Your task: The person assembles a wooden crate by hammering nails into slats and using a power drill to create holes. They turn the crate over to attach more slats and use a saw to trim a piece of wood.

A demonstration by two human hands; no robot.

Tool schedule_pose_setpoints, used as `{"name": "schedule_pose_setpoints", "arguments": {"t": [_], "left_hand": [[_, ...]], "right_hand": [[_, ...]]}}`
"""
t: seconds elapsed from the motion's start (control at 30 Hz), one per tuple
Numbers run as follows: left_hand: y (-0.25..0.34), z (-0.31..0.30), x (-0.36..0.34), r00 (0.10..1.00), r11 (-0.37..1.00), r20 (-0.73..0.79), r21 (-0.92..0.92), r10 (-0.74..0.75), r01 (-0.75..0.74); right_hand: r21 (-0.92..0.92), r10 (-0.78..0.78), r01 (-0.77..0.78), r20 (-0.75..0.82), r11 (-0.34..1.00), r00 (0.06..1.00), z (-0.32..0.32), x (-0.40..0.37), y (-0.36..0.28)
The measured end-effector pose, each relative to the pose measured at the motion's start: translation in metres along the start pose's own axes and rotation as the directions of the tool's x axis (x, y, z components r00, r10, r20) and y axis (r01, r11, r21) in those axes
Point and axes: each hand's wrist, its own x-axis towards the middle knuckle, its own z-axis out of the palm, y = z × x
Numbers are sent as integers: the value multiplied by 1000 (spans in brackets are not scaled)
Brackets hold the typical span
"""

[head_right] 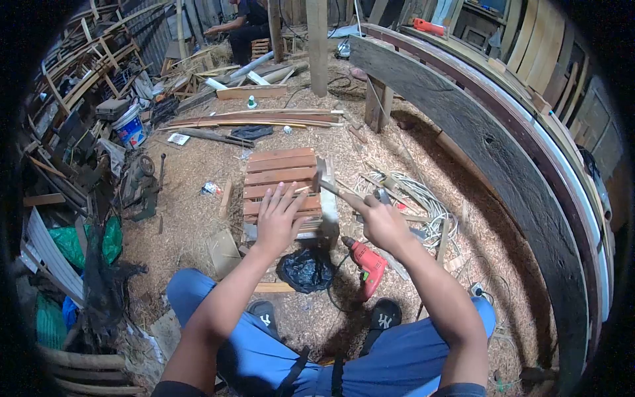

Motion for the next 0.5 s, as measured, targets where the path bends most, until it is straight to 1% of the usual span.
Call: {"name": "schedule_pose_setpoints", "arguments": {"t": [0.03, 0.07, 0.13, 0.17, 0.2, 0.27, 0.3, 0.4, 0.43, 0.47, 0.5], "left_hand": [[0, 0, 0, 1000, 1000, 2, 2, -3, 3], [0, -1, 1, 1000, 1000, 7, 3, -7, 7], [0, -2, 0, 1000, 1000, 10, 4, -6, 6], [0, -1, -1, 1000, 1000, 10, 2, -8, 8], [0, -1, -2, 1000, 1000, 10, -1, -14, 14], [-1, 0, -1, 1000, 1000, 4, -9, -7, 7], [1, 1, 0, 1000, 1000, 0, -10, 0, 0], [0, -1, 2, 1000, 1000, 7, -8, -3, 3], [0, -1, 1, 1000, 1000, 5, -9, -4, 4], [1, -1, 0, 1000, 1000, 2, -13, -10, 10], [1, -3, 0, 1000, 1000, 4, -19, -11, 11]], "right_hand": [[-3, 2, -2, 28, 1000, 1000, -8, 2, 2], [0, 4, -4, 24, 1000, 1000, -15, 5, 2], [174, -13, 48, -199, 984, 980, -23, 9, 2], [297, 40, 60, -318, 953, 947, -18, 11, 0], [296, 36, 61, -313, 953, 949, -9, 10, 3], [182, -21, 84, -326, 980, 945, 1, 4, 2], [-67, -9, 10, 19, 998, 1000, -3, 3, 3], [-26, 24, -24, 6, 999, 1000, -20, 6, 1], [126, 22, -5, -140, 992, 990, -21, 4, -5], [126, 18, -1, -133, 992, 991, -18, 5, -7], [129, 53, -41, -91, 991, 994, -15, 5, -8]]}}
